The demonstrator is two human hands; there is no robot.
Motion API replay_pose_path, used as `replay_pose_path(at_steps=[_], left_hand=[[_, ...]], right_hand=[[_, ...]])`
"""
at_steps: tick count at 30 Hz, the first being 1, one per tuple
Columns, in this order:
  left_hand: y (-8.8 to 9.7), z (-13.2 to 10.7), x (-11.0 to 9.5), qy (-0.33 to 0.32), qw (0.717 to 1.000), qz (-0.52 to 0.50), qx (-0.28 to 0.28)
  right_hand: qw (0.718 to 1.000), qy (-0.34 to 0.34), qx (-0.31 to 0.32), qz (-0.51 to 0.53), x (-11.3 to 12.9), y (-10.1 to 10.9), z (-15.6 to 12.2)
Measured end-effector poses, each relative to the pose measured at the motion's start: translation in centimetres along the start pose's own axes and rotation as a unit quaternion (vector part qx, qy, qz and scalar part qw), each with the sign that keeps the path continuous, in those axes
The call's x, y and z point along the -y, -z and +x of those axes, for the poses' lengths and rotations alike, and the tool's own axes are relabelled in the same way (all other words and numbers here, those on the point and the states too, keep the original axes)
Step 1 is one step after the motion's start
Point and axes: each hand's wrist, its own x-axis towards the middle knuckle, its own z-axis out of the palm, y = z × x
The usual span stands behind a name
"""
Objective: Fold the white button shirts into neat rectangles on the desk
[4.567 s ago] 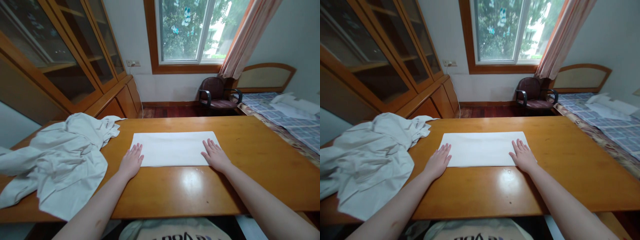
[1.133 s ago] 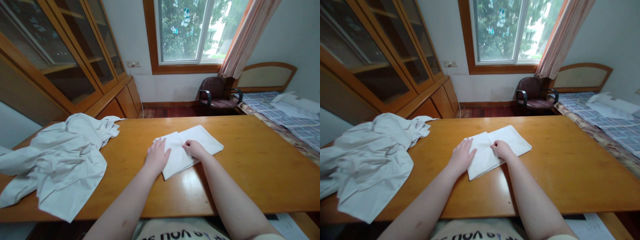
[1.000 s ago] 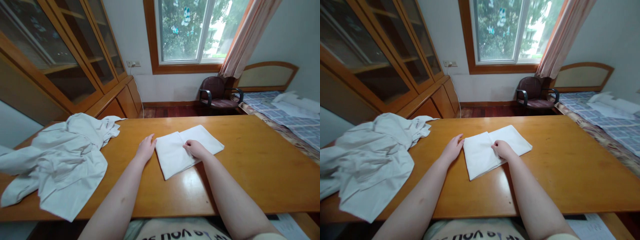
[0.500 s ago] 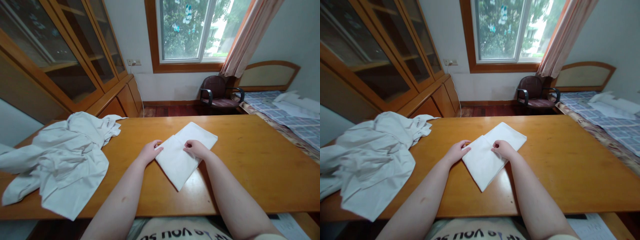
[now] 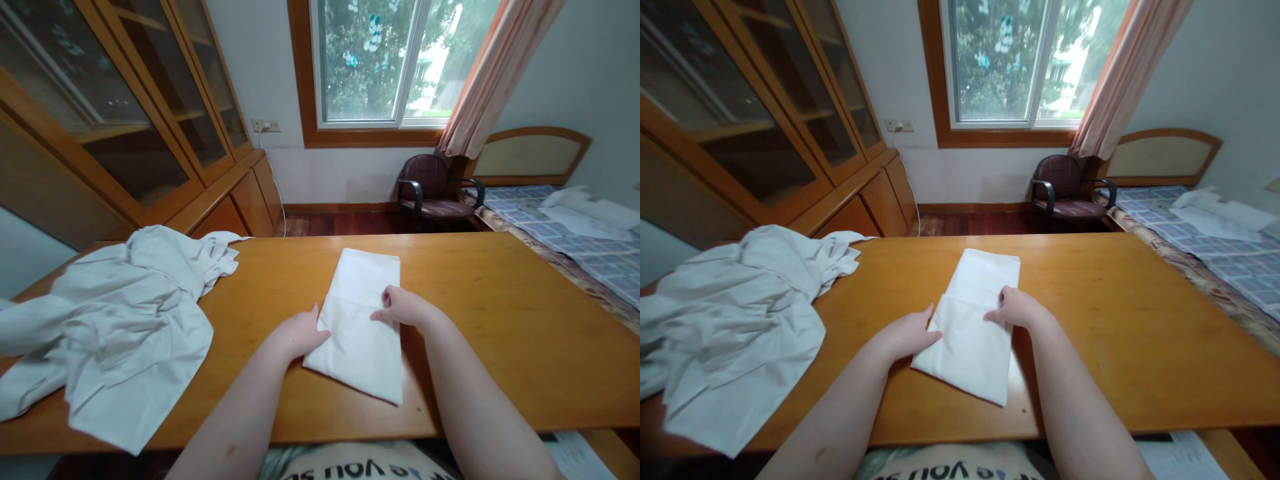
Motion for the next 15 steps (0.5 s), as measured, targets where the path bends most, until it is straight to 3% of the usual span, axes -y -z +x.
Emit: replay_pose_path(at_steps=[2,4,7,10,15], left_hand=[[0.0,0.0,-0.1,0.007,0.999,-0.013,-0.044],[0.0,0.4,-0.2,-0.009,0.991,-0.016,-0.136],[-0.5,1.6,-0.1,-0.111,0.968,-0.014,-0.225],[-1.1,3.0,0.1,-0.178,0.958,-0.052,-0.217],[-1.2,4.0,0.3,-0.173,0.955,-0.092,-0.221]], right_hand=[[0.999,0.039,-0.010,0.011,-0.2,-0.4,0.4],[0.997,0.071,-0.026,0.017,-0.3,-0.6,0.5],[0.993,0.101,-0.049,0.037,-0.5,-1.0,0.0],[0.988,0.117,-0.083,0.064,-0.7,-1.2,-0.9],[0.985,0.113,-0.098,0.086,-0.7,-1.0,-2.0]])
